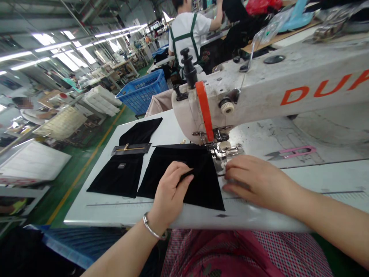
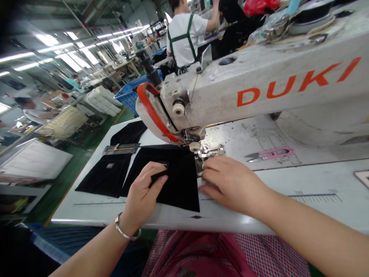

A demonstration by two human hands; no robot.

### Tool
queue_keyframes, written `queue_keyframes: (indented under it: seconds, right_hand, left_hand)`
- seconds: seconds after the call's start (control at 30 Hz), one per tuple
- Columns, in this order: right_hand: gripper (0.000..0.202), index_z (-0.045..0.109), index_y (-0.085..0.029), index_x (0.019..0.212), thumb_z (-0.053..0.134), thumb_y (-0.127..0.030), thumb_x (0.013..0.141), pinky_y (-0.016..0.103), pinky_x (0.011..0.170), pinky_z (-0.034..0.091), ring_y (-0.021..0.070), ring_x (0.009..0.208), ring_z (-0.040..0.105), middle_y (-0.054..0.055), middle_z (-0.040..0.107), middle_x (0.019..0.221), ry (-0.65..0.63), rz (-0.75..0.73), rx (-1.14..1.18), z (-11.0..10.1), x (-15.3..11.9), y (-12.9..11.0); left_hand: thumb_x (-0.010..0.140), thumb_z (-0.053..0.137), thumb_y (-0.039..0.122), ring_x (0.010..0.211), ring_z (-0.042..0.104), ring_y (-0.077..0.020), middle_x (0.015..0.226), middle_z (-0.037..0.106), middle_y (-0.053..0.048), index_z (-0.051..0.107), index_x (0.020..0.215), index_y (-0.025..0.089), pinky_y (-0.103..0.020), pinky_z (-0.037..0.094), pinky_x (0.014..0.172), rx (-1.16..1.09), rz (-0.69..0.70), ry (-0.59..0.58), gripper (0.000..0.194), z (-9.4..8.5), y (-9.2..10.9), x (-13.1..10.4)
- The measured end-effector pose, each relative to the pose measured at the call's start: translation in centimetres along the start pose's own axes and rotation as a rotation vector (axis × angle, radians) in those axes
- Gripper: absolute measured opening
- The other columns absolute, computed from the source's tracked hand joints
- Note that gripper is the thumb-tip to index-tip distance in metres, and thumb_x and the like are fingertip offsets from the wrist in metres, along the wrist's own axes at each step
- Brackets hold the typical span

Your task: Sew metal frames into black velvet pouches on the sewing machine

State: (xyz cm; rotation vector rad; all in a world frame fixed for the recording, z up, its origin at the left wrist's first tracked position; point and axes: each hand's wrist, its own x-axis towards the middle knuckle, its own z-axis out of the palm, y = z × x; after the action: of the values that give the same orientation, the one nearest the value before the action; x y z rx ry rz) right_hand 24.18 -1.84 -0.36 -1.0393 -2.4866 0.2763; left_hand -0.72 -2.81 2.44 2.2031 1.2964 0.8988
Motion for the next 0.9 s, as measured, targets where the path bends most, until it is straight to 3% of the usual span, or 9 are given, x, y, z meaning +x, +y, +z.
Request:
queue_keyframes:
  seconds: [0.13,0.27,0.5,0.63,0.77,0.9]
  right_hand:
    - [0.030,0.060,-0.020,0.097,0.072,-0.039,0.077,0.043,0.079,0.044,0.0256,0.090,0.052,0.006,0.059,0.097,-0.008,0.044,0.067,0.9,-2.8,-3.7]
    - [0.019,0.062,-0.018,0.097,0.067,-0.030,0.083,0.043,0.078,0.045,0.0250,0.089,0.053,0.007,0.059,0.097,0.076,0.085,0.072,2.3,-3.7,-5.5]
    - [0.016,0.064,-0.019,0.104,0.052,-0.017,0.093,0.037,0.076,0.046,0.0202,0.086,0.054,0.005,0.063,0.095,0.248,0.081,0.183,3.0,-3.8,-5.6]
    - [0.016,0.064,-0.018,0.100,0.050,-0.014,0.093,0.039,0.079,0.047,0.0209,0.092,0.054,0.005,0.065,0.102,0.227,0.026,0.208,2.9,-3.9,-5.4]
    - [0.017,0.064,-0.018,0.096,0.049,-0.012,0.093,0.042,0.090,0.045,0.0227,0.111,0.051,0.006,0.060,0.124,0.198,-0.008,0.194,2.8,-3.9,-5.2]
    - [0.016,0.063,-0.018,0.096,0.048,-0.013,0.094,0.039,0.087,0.047,0.0196,0.100,0.057,0.004,0.066,0.109,0.177,0.034,0.270,2.7,-3.7,-5.1]
  left_hand:
    - [0.094,0.048,0.012,0.112,0.055,-0.0189,0.120,0.058,-0.007,0.061,0.105,0.018,-0.037,0.047,0.097,-0.038,0.056,-0.052,0.018,-0.2,-0.1,-0.1]
    - [0.093,0.045,0.009,0.121,0.052,-0.0186,0.130,0.057,-0.007,0.058,0.114,0.019,-0.039,0.046,0.104,-0.033,0.083,-0.175,0.026,0.2,-0.1,-0.4]
    - [0.088,0.043,0.002,0.123,0.052,-0.0176,0.134,0.055,-0.007,0.054,0.119,0.018,-0.038,0.047,0.105,-0.003,0.125,-0.215,0.037,0.5,-0.6,-0.9]
    - [0.083,0.041,-0.002,0.126,0.049,-0.0176,0.137,0.052,-0.009,0.052,0.119,0.015,-0.038,0.046,0.108,0.052,0.193,-0.241,0.041,0.3,-0.3,-0.7]
    - [0.087,0.036,0.000,0.131,0.044,-0.0205,0.137,0.051,-0.014,0.050,0.123,0.009,-0.040,0.045,0.109,0.246,0.390,-0.368,0.040,0.6,-0.1,-0.4]
    - [0.093,0.037,0.007,0.133,0.041,-0.0252,0.138,0.048,-0.017,0.050,0.124,0.006,-0.042,0.045,0.109,0.404,0.492,-0.447,0.034,1.3,0.0,-0.5]
